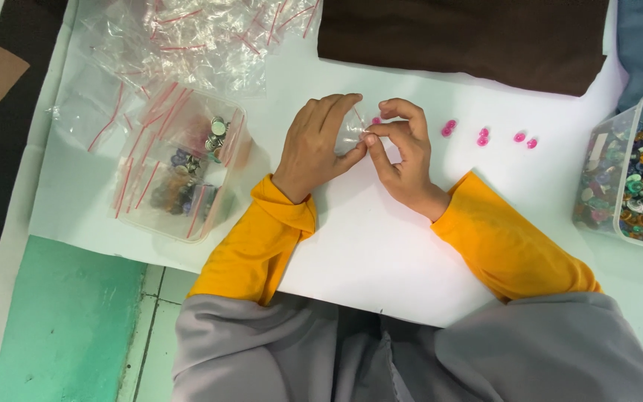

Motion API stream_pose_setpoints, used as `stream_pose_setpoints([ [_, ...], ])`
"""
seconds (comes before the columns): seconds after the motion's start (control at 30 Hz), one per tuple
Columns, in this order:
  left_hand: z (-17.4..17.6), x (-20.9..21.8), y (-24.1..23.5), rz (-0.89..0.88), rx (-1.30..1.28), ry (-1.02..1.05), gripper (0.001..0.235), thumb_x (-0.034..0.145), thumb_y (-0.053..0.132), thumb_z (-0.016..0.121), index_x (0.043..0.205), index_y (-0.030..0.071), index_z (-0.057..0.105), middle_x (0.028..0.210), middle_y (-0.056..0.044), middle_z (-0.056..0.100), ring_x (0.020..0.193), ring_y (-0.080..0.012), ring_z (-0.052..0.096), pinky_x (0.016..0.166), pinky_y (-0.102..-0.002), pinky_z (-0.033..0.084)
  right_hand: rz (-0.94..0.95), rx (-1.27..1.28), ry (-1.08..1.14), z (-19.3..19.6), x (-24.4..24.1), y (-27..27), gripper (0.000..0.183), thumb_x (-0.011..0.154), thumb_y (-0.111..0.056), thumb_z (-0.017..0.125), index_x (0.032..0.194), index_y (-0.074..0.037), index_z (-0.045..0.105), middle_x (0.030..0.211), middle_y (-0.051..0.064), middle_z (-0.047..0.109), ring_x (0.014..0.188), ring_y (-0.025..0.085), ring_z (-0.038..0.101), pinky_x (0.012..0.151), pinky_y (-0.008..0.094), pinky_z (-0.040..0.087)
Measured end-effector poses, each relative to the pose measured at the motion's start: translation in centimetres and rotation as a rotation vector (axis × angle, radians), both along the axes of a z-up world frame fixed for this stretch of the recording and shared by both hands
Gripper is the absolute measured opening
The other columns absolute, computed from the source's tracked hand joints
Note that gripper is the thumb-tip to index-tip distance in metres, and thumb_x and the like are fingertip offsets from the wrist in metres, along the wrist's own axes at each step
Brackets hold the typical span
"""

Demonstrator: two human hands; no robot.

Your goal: The person sorts small pink and orange buttons from a container onto a white table, then places them into small plastic bags. They handle the buttons by hand, arranging them in rows before bagging them.

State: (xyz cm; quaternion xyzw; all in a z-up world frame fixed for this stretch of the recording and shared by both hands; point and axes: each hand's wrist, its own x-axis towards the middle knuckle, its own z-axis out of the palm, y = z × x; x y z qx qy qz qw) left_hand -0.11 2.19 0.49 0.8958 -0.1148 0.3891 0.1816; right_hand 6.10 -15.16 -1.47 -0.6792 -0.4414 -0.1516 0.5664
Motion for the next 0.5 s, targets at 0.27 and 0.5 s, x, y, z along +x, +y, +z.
stream_pose_setpoints([
  [0.27,0.1,0.3,0.1,0.016,-0.062,0.0,0.061,0.087,0.028,0.086,0.137,0.007,0.06,0.109,-0.01,0.066,0.091,-0.0258,0.064,0.077,-0.036,0.052,-0.083,-0.059,-0.078,0.0,0.8,-0.5,0.016,0.108,-0.01,0.049,0.114,-0.006,0.063,0.135,0.01,0.047,0.129,0.03,0.05,0.105,0.042,0.045],
  [0.5,-0.8,0.4,2.2,0.157,-0.026,0.127,0.054,0.108,0.037,0.067,0.149,0.01,0.045,0.133,-0.01,0.063,0.118,-0.0264,0.062,0.101,-0.042,0.048,-0.086,-0.581,-0.36,0.3,1.0,-1.4,0.032,0.101,0.001,0.06,0.133,-0.002,0.067,0.149,0.022,0.054,0.141,0.04,0.048,0.113,0.048,0.05],
])
